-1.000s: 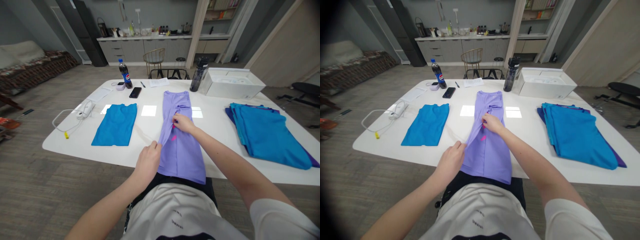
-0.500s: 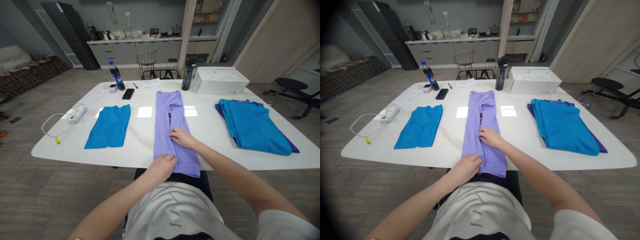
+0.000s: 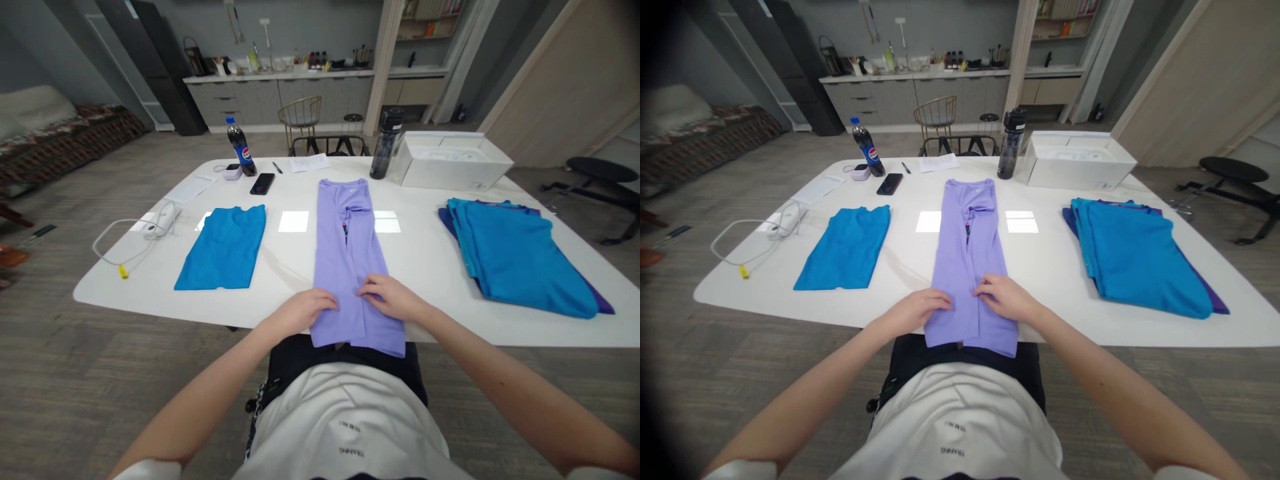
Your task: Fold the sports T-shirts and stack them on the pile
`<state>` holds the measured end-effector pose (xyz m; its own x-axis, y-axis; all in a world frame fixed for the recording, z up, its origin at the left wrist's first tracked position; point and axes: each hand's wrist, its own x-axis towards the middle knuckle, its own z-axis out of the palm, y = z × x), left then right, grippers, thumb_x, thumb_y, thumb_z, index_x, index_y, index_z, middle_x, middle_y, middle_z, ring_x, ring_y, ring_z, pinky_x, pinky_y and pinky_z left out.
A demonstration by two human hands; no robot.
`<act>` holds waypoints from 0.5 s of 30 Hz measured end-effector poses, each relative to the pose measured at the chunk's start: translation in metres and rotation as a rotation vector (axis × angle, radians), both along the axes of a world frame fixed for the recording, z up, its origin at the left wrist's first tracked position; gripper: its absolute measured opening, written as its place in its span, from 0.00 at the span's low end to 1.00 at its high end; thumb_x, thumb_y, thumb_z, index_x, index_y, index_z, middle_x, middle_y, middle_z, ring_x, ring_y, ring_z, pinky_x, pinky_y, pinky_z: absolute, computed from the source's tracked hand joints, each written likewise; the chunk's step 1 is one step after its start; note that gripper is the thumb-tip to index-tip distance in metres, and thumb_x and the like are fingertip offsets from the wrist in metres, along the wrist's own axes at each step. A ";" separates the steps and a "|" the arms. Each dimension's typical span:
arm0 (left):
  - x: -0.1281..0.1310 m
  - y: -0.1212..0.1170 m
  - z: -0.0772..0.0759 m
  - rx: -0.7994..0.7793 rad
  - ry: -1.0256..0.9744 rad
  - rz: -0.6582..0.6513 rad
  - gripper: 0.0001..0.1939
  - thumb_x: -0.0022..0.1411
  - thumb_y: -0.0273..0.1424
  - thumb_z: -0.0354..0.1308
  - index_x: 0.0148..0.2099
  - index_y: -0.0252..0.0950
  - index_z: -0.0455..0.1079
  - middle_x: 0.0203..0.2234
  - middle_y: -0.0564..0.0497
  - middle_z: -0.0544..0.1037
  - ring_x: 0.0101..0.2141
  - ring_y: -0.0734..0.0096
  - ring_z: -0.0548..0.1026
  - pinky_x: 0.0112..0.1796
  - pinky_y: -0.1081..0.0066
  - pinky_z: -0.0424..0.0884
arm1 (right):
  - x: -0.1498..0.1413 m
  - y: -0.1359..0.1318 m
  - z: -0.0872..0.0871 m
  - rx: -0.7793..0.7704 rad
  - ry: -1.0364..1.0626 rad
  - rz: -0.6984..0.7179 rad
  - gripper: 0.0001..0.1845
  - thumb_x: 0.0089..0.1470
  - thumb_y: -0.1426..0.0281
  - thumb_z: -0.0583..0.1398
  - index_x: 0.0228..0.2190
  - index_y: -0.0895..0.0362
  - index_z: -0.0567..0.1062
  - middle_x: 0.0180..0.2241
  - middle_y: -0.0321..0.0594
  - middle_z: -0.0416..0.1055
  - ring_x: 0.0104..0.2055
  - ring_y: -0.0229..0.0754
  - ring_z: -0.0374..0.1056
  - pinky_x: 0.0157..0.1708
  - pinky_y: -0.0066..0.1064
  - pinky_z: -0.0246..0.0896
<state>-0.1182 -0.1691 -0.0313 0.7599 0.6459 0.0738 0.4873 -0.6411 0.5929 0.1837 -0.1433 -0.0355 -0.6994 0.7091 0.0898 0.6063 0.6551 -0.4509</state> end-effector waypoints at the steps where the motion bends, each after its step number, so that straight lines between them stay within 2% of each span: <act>1: -0.007 0.003 -0.005 -0.012 0.015 -0.028 0.27 0.61 0.15 0.47 0.54 0.40 0.77 0.54 0.48 0.79 0.56 0.68 0.75 0.59 0.64 0.69 | 0.006 -0.005 0.001 -0.012 -0.004 0.007 0.18 0.62 0.75 0.56 0.47 0.51 0.81 0.43 0.44 0.74 0.45 0.45 0.72 0.47 0.38 0.65; 4: -0.021 0.005 -0.012 -0.048 0.032 -0.091 0.29 0.60 0.14 0.46 0.54 0.40 0.78 0.56 0.47 0.78 0.59 0.68 0.72 0.61 0.63 0.67 | 0.029 -0.020 0.003 -0.066 -0.004 0.012 0.23 0.57 0.81 0.54 0.44 0.49 0.82 0.47 0.43 0.76 0.51 0.46 0.72 0.52 0.41 0.64; 6: -0.026 0.002 -0.012 -0.072 0.025 -0.106 0.29 0.62 0.14 0.45 0.55 0.41 0.77 0.58 0.48 0.77 0.62 0.68 0.70 0.63 0.63 0.64 | 0.047 -0.028 0.003 -0.108 0.011 0.003 0.23 0.56 0.82 0.53 0.40 0.49 0.83 0.51 0.41 0.76 0.55 0.47 0.71 0.56 0.42 0.62; 10: -0.028 -0.002 -0.003 -0.094 0.031 -0.116 0.24 0.68 0.19 0.46 0.57 0.43 0.76 0.61 0.47 0.73 0.63 0.68 0.69 0.63 0.64 0.64 | 0.074 -0.041 0.001 -0.169 0.033 -0.028 0.16 0.63 0.74 0.56 0.39 0.47 0.83 0.57 0.42 0.74 0.61 0.49 0.67 0.59 0.43 0.59; 15: -0.021 -0.006 -0.002 -0.008 0.054 -0.092 0.17 0.70 0.25 0.51 0.55 0.42 0.75 0.58 0.47 0.75 0.60 0.68 0.71 0.62 0.64 0.66 | 0.072 -0.051 0.005 -0.162 -0.012 -0.046 0.10 0.64 0.68 0.59 0.38 0.48 0.82 0.58 0.45 0.71 0.63 0.51 0.64 0.59 0.48 0.56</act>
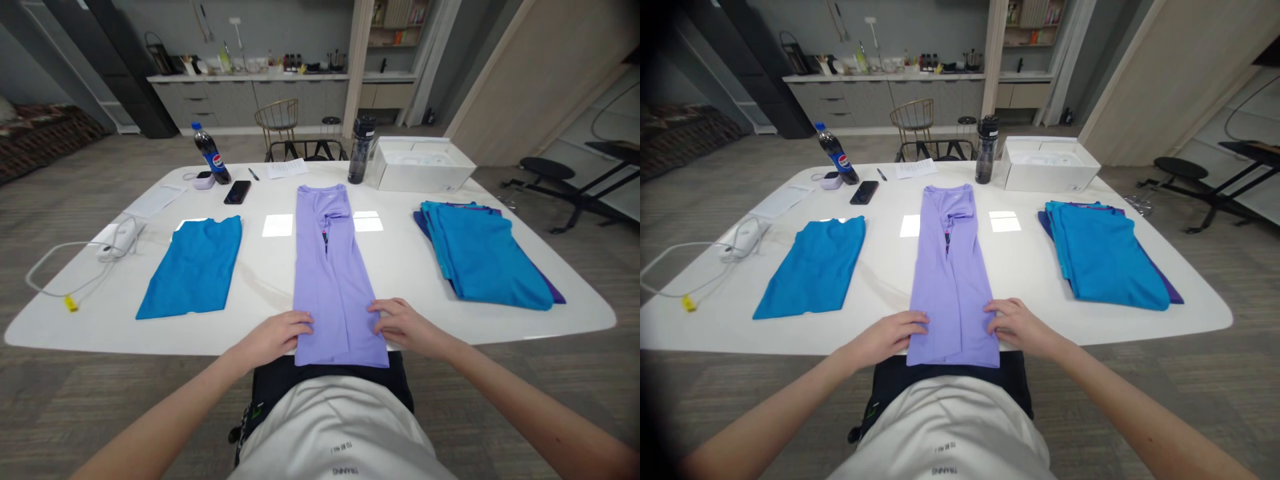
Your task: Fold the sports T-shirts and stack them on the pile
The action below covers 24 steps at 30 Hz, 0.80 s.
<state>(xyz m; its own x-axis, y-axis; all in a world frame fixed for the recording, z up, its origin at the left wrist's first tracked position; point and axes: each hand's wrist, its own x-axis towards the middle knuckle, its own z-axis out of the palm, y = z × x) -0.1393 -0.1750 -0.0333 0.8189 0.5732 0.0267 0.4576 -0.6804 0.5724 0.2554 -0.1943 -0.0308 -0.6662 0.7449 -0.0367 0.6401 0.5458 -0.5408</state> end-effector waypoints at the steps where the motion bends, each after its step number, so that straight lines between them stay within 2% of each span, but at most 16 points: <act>1: 0.003 -0.001 -0.002 0.023 0.001 0.012 0.16 0.70 0.25 0.52 0.54 0.41 0.75 0.57 0.47 0.76 0.59 0.67 0.72 0.62 0.63 0.66 | -0.003 0.000 0.002 0.001 -0.004 -0.005 0.10 0.64 0.68 0.59 0.38 0.48 0.82 0.56 0.45 0.72 0.62 0.51 0.64 0.58 0.48 0.56; 5: 0.015 -0.001 -0.003 0.060 -0.056 0.081 0.16 0.69 0.22 0.51 0.51 0.40 0.76 0.48 0.47 0.81 0.52 0.65 0.76 0.57 0.60 0.70 | -0.016 0.005 0.014 -0.075 0.047 -0.046 0.09 0.66 0.68 0.57 0.40 0.49 0.78 0.44 0.44 0.76 0.51 0.48 0.69 0.52 0.44 0.61; 7: 0.021 0.009 0.006 0.033 -0.160 0.130 0.16 0.68 0.22 0.49 0.49 0.39 0.76 0.42 0.47 0.83 0.46 0.66 0.78 0.52 0.61 0.73 | -0.020 0.016 0.026 -0.130 0.138 -0.117 0.08 0.66 0.67 0.56 0.41 0.49 0.76 0.41 0.43 0.77 0.46 0.47 0.70 0.49 0.42 0.63; 9: 0.029 0.030 0.024 -0.014 -0.308 0.229 0.16 0.68 0.23 0.49 0.47 0.39 0.77 0.39 0.46 0.83 0.42 0.66 0.79 0.48 0.63 0.74 | -0.022 0.039 0.044 -0.163 0.265 -0.225 0.08 0.66 0.65 0.55 0.40 0.49 0.75 0.39 0.42 0.76 0.43 0.47 0.71 0.46 0.40 0.66; 11: 0.038 0.066 0.050 -0.075 -0.453 0.363 0.13 0.68 0.27 0.52 0.45 0.38 0.79 0.38 0.45 0.83 0.41 0.64 0.79 0.45 0.64 0.75 | -0.024 0.077 0.065 -0.168 0.418 -0.335 0.10 0.66 0.61 0.55 0.39 0.49 0.74 0.38 0.43 0.76 0.40 0.46 0.71 0.42 0.39 0.67; 13: 0.049 0.118 0.073 -0.144 -0.579 0.488 0.11 0.67 0.33 0.56 0.43 0.36 0.79 0.38 0.45 0.83 0.40 0.63 0.79 0.45 0.65 0.75 | -0.028 0.133 0.080 -0.140 0.592 -0.438 0.12 0.64 0.56 0.57 0.38 0.50 0.73 0.37 0.43 0.75 0.38 0.46 0.70 0.39 0.37 0.68; 15: 0.062 0.180 0.086 -0.204 -0.702 0.603 0.14 0.64 0.40 0.61 0.43 0.35 0.78 0.39 0.46 0.83 0.42 0.61 0.78 0.46 0.65 0.74 | -0.034 0.199 0.082 -0.080 0.749 -0.556 0.16 0.61 0.51 0.59 0.37 0.52 0.72 0.37 0.41 0.75 0.38 0.45 0.70 0.38 0.34 0.67; 16: 0.068 0.213 0.086 -0.227 -0.781 0.691 0.17 0.63 0.44 0.61 0.43 0.35 0.77 0.39 0.47 0.82 0.43 0.61 0.78 0.47 0.65 0.74 | -0.037 0.233 0.077 -0.035 0.788 -0.618 0.19 0.59 0.50 0.59 0.37 0.52 0.72 0.37 0.40 0.75 0.38 0.44 0.70 0.38 0.33 0.67; 18: 0.077 0.273 0.071 -0.390 -0.887 0.808 0.22 0.63 0.48 0.60 0.48 0.35 0.75 0.42 0.46 0.82 0.44 0.62 0.78 0.49 0.65 0.73 | -0.045 0.294 0.056 -0.012 0.744 -0.763 0.24 0.62 0.46 0.54 0.36 0.54 0.72 0.34 0.40 0.75 0.36 0.43 0.69 0.35 0.32 0.65; 20: 0.082 0.321 0.043 -0.634 -0.850 0.913 0.27 0.62 0.48 0.62 0.56 0.34 0.71 0.45 0.42 0.81 0.44 0.61 0.79 0.48 0.64 0.74 | -0.051 0.337 0.027 -0.056 0.535 -0.897 0.30 0.65 0.46 0.47 0.30 0.56 0.72 0.29 0.42 0.74 0.35 0.45 0.70 0.34 0.32 0.64; 21: 0.082 0.338 0.026 -0.692 -0.804 0.968 0.30 0.60 0.44 0.65 0.60 0.34 0.67 0.48 0.41 0.80 0.43 0.62 0.80 0.47 0.63 0.75 | -0.054 0.352 0.012 -0.081 0.392 -0.933 0.30 0.66 0.47 0.46 0.28 0.56 0.73 0.28 0.43 0.75 0.35 0.46 0.70 0.34 0.33 0.64; 22: 0.082 0.351 0.010 -0.707 -0.751 1.012 0.34 0.59 0.39 0.66 0.64 0.34 0.63 0.49 0.40 0.79 0.42 0.62 0.80 0.47 0.63 0.75 | -0.056 0.361 -0.001 -0.089 0.252 -0.952 0.29 0.66 0.49 0.48 0.27 0.56 0.73 0.29 0.45 0.75 0.36 0.48 0.71 0.35 0.33 0.64; 24: 0.080 0.366 -0.015 -0.597 -0.633 1.059 0.37 0.57 0.29 0.65 0.67 0.34 0.60 0.51 0.39 0.78 0.42 0.62 0.80 0.47 0.61 0.75 | -0.059 0.370 -0.020 -0.059 0.040 -0.960 0.20 0.64 0.54 0.55 0.31 0.55 0.76 0.34 0.47 0.78 0.39 0.50 0.73 0.36 0.33 0.63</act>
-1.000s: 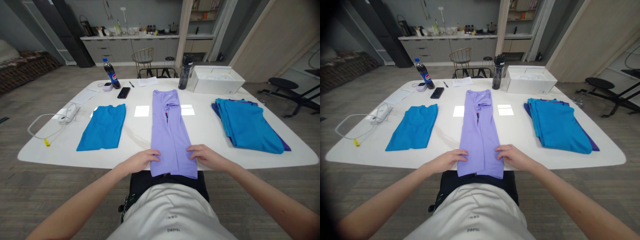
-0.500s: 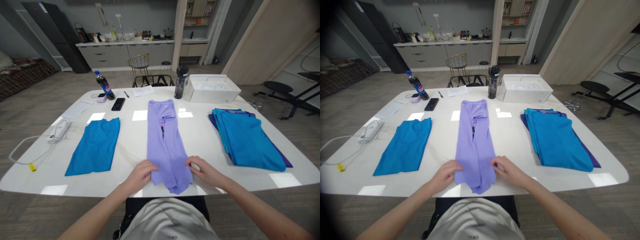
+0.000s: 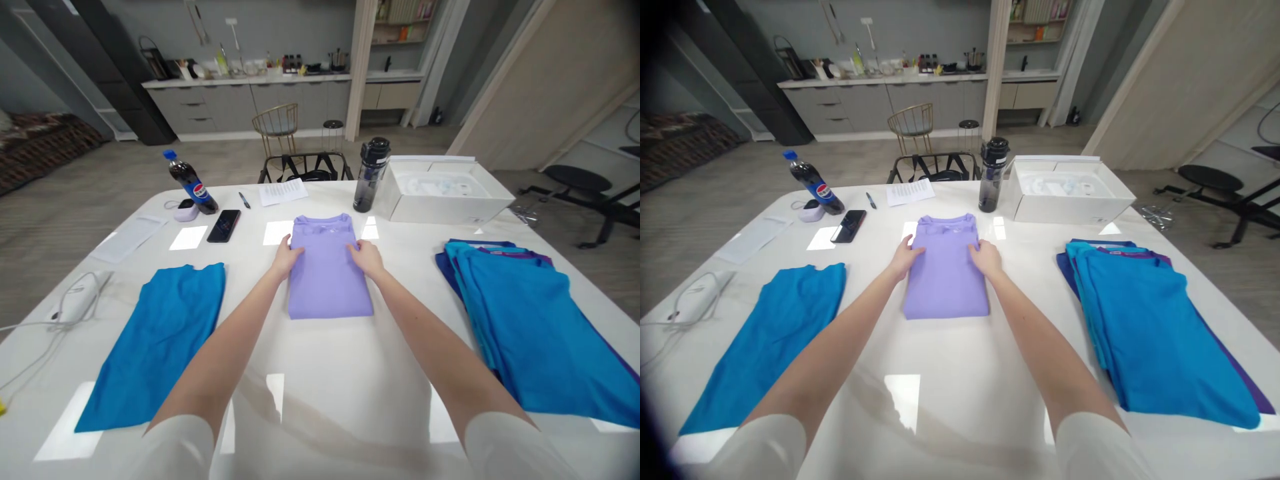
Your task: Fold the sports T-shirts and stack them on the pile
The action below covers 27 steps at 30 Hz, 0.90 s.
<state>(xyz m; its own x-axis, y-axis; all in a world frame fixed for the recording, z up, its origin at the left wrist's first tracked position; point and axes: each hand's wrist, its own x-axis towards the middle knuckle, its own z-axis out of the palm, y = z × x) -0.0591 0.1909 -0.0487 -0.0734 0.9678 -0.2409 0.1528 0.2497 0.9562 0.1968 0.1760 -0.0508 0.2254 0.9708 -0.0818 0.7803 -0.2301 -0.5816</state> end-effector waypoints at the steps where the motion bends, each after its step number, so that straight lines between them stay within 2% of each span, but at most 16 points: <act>1: -0.001 0.004 -0.008 0.043 0.096 -0.006 0.35 0.56 0.26 0.63 0.66 0.34 0.63 0.50 0.40 0.79 0.43 0.62 0.80 0.48 0.61 0.74 | 0.000 0.002 -0.005 0.002 -0.059 0.001 0.15 0.62 0.57 0.58 0.33 0.55 0.77 0.36 0.47 0.78 0.40 0.50 0.73 0.36 0.33 0.63; 3: -0.001 0.009 -0.013 0.146 0.268 -0.041 0.24 0.57 0.24 0.60 0.57 0.33 0.73 0.48 0.42 0.80 0.46 0.59 0.78 0.52 0.59 0.72 | 0.000 0.004 -0.005 0.048 -0.090 0.017 0.11 0.60 0.61 0.59 0.35 0.54 0.77 0.36 0.46 0.79 0.39 0.49 0.73 0.36 0.32 0.62; 5: 0.000 0.014 -0.004 0.294 0.342 -0.080 0.16 0.59 0.25 0.57 0.48 0.34 0.78 0.47 0.44 0.80 0.49 0.58 0.76 0.56 0.59 0.69 | 0.000 0.008 0.005 0.165 -0.047 0.052 0.13 0.61 0.61 0.57 0.33 0.55 0.77 0.33 0.43 0.78 0.36 0.47 0.71 0.36 0.32 0.62; 6: 0.001 0.018 0.003 0.381 0.340 -0.096 0.16 0.60 0.25 0.56 0.48 0.34 0.79 0.48 0.45 0.80 0.51 0.59 0.76 0.57 0.60 0.68 | 0.000 0.012 0.012 0.251 -0.015 0.067 0.14 0.62 0.60 0.56 0.34 0.55 0.77 0.32 0.42 0.77 0.35 0.46 0.70 0.36 0.32 0.61; 9: 0.005 0.036 0.025 0.597 0.302 -0.120 0.19 0.63 0.28 0.55 0.55 0.37 0.77 0.51 0.47 0.78 0.52 0.61 0.75 0.57 0.62 0.68 | 0.001 0.028 0.031 0.491 0.055 0.045 0.18 0.65 0.58 0.53 0.37 0.56 0.76 0.33 0.40 0.76 0.34 0.43 0.68 0.37 0.31 0.61; 11: 0.005 0.052 0.030 0.604 0.339 -0.139 0.22 0.63 0.27 0.55 0.59 0.36 0.74 0.54 0.46 0.77 0.53 0.60 0.74 0.58 0.61 0.68 | 0.001 0.041 0.034 0.502 0.053 -0.019 0.19 0.66 0.57 0.51 0.38 0.55 0.76 0.34 0.42 0.76 0.35 0.44 0.68 0.38 0.32 0.61; 14: 0.006 0.068 0.020 0.466 0.556 -0.155 0.26 0.61 0.24 0.57 0.62 0.30 0.70 0.61 0.37 0.71 0.61 0.51 0.68 0.63 0.55 0.62 | 0.003 0.057 0.023 0.244 -0.033 -0.105 0.16 0.64 0.59 0.55 0.37 0.56 0.77 0.36 0.47 0.76 0.40 0.50 0.70 0.42 0.37 0.62; 16: 0.009 0.070 0.009 0.449 0.723 -0.148 0.30 0.60 0.23 0.58 0.65 0.27 0.66 0.67 0.31 0.62 0.67 0.45 0.60 0.66 0.50 0.56 | 0.002 0.062 0.013 0.134 -0.137 -0.131 0.15 0.62 0.62 0.57 0.43 0.57 0.77 0.44 0.53 0.75 0.47 0.55 0.70 0.46 0.42 0.63; 17: 0.012 0.068 0.003 0.484 0.779 -0.158 0.31 0.62 0.23 0.57 0.67 0.27 0.63 0.69 0.31 0.58 0.68 0.45 0.57 0.67 0.49 0.53 | -0.001 0.063 0.008 0.151 -0.192 -0.123 0.18 0.61 0.63 0.58 0.49 0.58 0.75 0.49 0.56 0.73 0.50 0.58 0.68 0.48 0.45 0.62; 19: 0.020 0.061 -0.007 0.583 0.825 -0.231 0.29 0.67 0.26 0.53 0.69 0.30 0.60 0.70 0.33 0.55 0.70 0.49 0.55 0.68 0.49 0.51 | -0.009 0.062 0.002 0.271 -0.276 -0.033 0.24 0.63 0.64 0.55 0.58 0.58 0.70 0.57 0.58 0.68 0.57 0.59 0.64 0.54 0.50 0.60; 21: 0.028 0.053 -0.016 0.595 0.839 -0.337 0.27 0.72 0.31 0.49 0.70 0.32 0.59 0.70 0.36 0.58 0.69 0.51 0.55 0.68 0.49 0.50 | -0.021 0.059 -0.004 0.335 -0.310 0.133 0.26 0.67 0.62 0.52 0.62 0.57 0.66 0.63 0.56 0.64 0.63 0.58 0.59 0.61 0.54 0.53; 24: 0.035 0.046 -0.030 0.501 0.922 -0.435 0.29 0.74 0.41 0.46 0.71 0.34 0.59 0.70 0.37 0.59 0.70 0.48 0.54 0.68 0.46 0.47 | -0.037 0.055 -0.016 0.204 -0.322 0.307 0.29 0.70 0.56 0.46 0.66 0.53 0.63 0.69 0.50 0.56 0.70 0.56 0.49 0.67 0.62 0.39; 27: 0.034 0.044 -0.038 0.471 1.025 -0.456 0.31 0.75 0.45 0.44 0.73 0.37 0.57 0.72 0.40 0.56 0.71 0.49 0.52 0.69 0.47 0.43 | -0.044 0.054 -0.027 0.072 -0.354 0.336 0.33 0.70 0.52 0.43 0.70 0.50 0.57 0.73 0.45 0.49 0.74 0.55 0.41 0.68 0.66 0.32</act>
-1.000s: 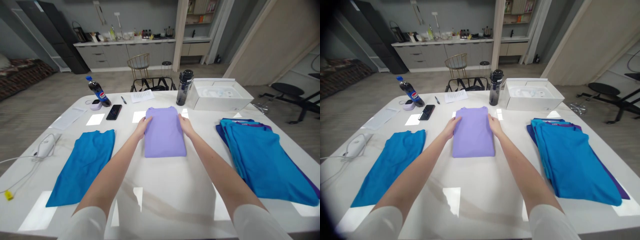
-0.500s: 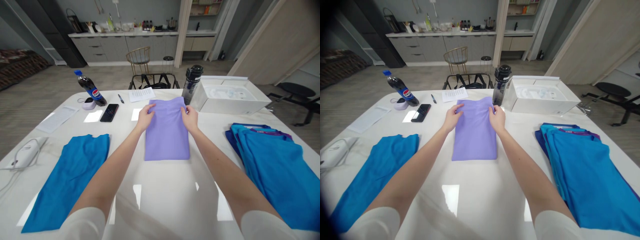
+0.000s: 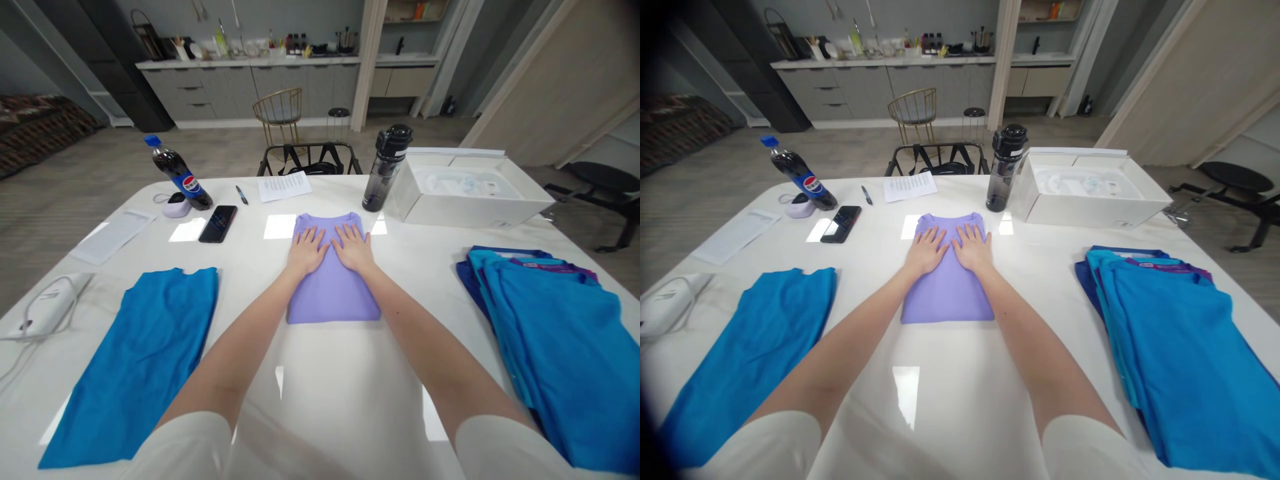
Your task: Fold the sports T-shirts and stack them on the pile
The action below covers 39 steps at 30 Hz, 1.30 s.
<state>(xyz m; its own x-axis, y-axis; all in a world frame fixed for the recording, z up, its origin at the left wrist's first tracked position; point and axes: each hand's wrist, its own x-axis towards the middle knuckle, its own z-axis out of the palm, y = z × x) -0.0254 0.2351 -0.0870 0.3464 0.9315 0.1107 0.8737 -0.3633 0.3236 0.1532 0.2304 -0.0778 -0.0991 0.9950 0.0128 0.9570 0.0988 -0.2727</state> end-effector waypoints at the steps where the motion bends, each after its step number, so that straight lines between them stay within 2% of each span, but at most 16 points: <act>1: -0.001 -0.001 0.000 0.013 0.025 0.001 0.31 0.75 0.45 0.43 0.73 0.37 0.56 0.72 0.41 0.55 0.71 0.50 0.52 0.69 0.48 0.44 | 0.000 0.000 -0.001 -0.015 -0.015 -0.004 0.33 0.70 0.52 0.42 0.71 0.49 0.55 0.73 0.43 0.47 0.74 0.55 0.39 0.68 0.66 0.30; 4: 0.000 -0.009 0.008 0.076 0.088 -0.010 0.29 0.76 0.40 0.41 0.72 0.35 0.59 0.70 0.41 0.60 0.70 0.54 0.56 0.69 0.52 0.44 | -0.001 -0.004 0.002 -0.032 -0.042 -0.026 0.33 0.71 0.52 0.41 0.71 0.48 0.53 0.74 0.41 0.44 0.75 0.54 0.38 0.68 0.68 0.29; 6: 0.004 -0.024 0.014 0.112 0.102 -0.031 0.26 0.76 0.35 0.39 0.70 0.34 0.62 0.68 0.42 0.64 0.69 0.58 0.58 0.69 0.54 0.45 | -0.004 -0.016 0.008 -0.007 -0.053 -0.029 0.32 0.71 0.54 0.41 0.71 0.49 0.55 0.74 0.42 0.45 0.75 0.55 0.39 0.67 0.69 0.28; 10: 0.016 -0.073 0.017 0.028 0.036 0.016 0.26 0.76 0.33 0.36 0.70 0.36 0.61 0.68 0.44 0.64 0.68 0.62 0.61 0.67 0.56 0.54 | -0.015 -0.068 0.012 0.059 -0.019 0.005 0.31 0.72 0.61 0.40 0.70 0.52 0.56 0.73 0.44 0.48 0.74 0.53 0.43 0.69 0.62 0.33; 13: 0.015 -0.109 0.011 0.012 0.046 0.050 0.28 0.77 0.38 0.36 0.72 0.38 0.58 0.70 0.46 0.61 0.69 0.60 0.57 0.68 0.53 0.51 | -0.017 -0.109 0.007 0.067 -0.016 0.020 0.30 0.72 0.61 0.41 0.70 0.50 0.58 0.72 0.43 0.50 0.73 0.52 0.44 0.70 0.58 0.34; 18: -0.004 -0.144 0.008 0.037 0.100 -0.002 0.31 0.75 0.46 0.40 0.74 0.41 0.55 0.72 0.46 0.56 0.71 0.54 0.53 0.69 0.50 0.46 | -0.007 -0.145 0.005 0.066 -0.056 -0.019 0.31 0.71 0.55 0.44 0.70 0.47 0.57 0.72 0.43 0.50 0.73 0.56 0.43 0.68 0.64 0.34; 22: -0.023 -0.172 0.013 0.007 0.098 -0.080 0.33 0.74 0.49 0.43 0.74 0.42 0.54 0.72 0.43 0.53 0.71 0.51 0.51 0.69 0.46 0.46 | 0.001 -0.178 0.010 0.045 -0.061 0.096 0.31 0.70 0.53 0.46 0.70 0.45 0.56 0.73 0.42 0.47 0.74 0.58 0.41 0.66 0.69 0.32; 24: -0.035 -0.190 0.015 0.012 0.078 -0.136 0.32 0.73 0.48 0.47 0.73 0.41 0.56 0.71 0.42 0.56 0.70 0.51 0.54 0.68 0.46 0.49 | 0.009 -0.201 0.012 0.053 -0.044 0.184 0.30 0.70 0.53 0.48 0.70 0.43 0.56 0.73 0.42 0.48 0.74 0.57 0.41 0.66 0.69 0.32; 27: -0.055 -0.212 0.019 0.062 0.047 -0.213 0.25 0.72 0.38 0.51 0.67 0.38 0.65 0.64 0.41 0.68 0.63 0.56 0.66 0.65 0.53 0.59 | 0.029 -0.232 0.014 0.112 -0.004 0.247 0.25 0.69 0.57 0.52 0.64 0.45 0.67 0.69 0.44 0.57 0.71 0.54 0.50 0.67 0.62 0.37; 29: -0.066 -0.221 0.021 0.091 0.053 -0.213 0.20 0.69 0.30 0.52 0.62 0.37 0.70 0.57 0.42 0.74 0.57 0.58 0.71 0.61 0.57 0.65 | 0.043 -0.243 0.014 0.145 0.011 0.226 0.19 0.68 0.62 0.55 0.57 0.48 0.74 0.63 0.45 0.66 0.65 0.51 0.59 0.65 0.54 0.45; 32: -0.071 -0.221 0.023 0.097 0.089 -0.171 0.18 0.68 0.23 0.49 0.56 0.38 0.72 0.50 0.43 0.76 0.52 0.58 0.72 0.55 0.59 0.70 | 0.053 -0.242 0.016 0.143 -0.001 0.174 0.15 0.68 0.67 0.55 0.51 0.51 0.77 0.54 0.45 0.73 0.55 0.49 0.67 0.56 0.45 0.57; 36: -0.064 -0.216 0.033 0.054 0.158 -0.138 0.17 0.67 0.21 0.48 0.52 0.36 0.73 0.46 0.43 0.77 0.49 0.58 0.73 0.53 0.58 0.70 | 0.049 -0.234 0.026 0.113 -0.062 0.199 0.13 0.69 0.70 0.54 0.46 0.54 0.78 0.47 0.46 0.75 0.51 0.48 0.68 0.48 0.40 0.59; 39: -0.066 -0.236 0.043 0.009 0.196 -0.208 0.16 0.65 0.20 0.49 0.50 0.35 0.74 0.44 0.43 0.78 0.47 0.57 0.74 0.51 0.58 0.70 | 0.052 -0.256 0.032 0.081 -0.089 0.311 0.12 0.69 0.71 0.53 0.44 0.55 0.78 0.43 0.45 0.76 0.48 0.48 0.69 0.46 0.38 0.59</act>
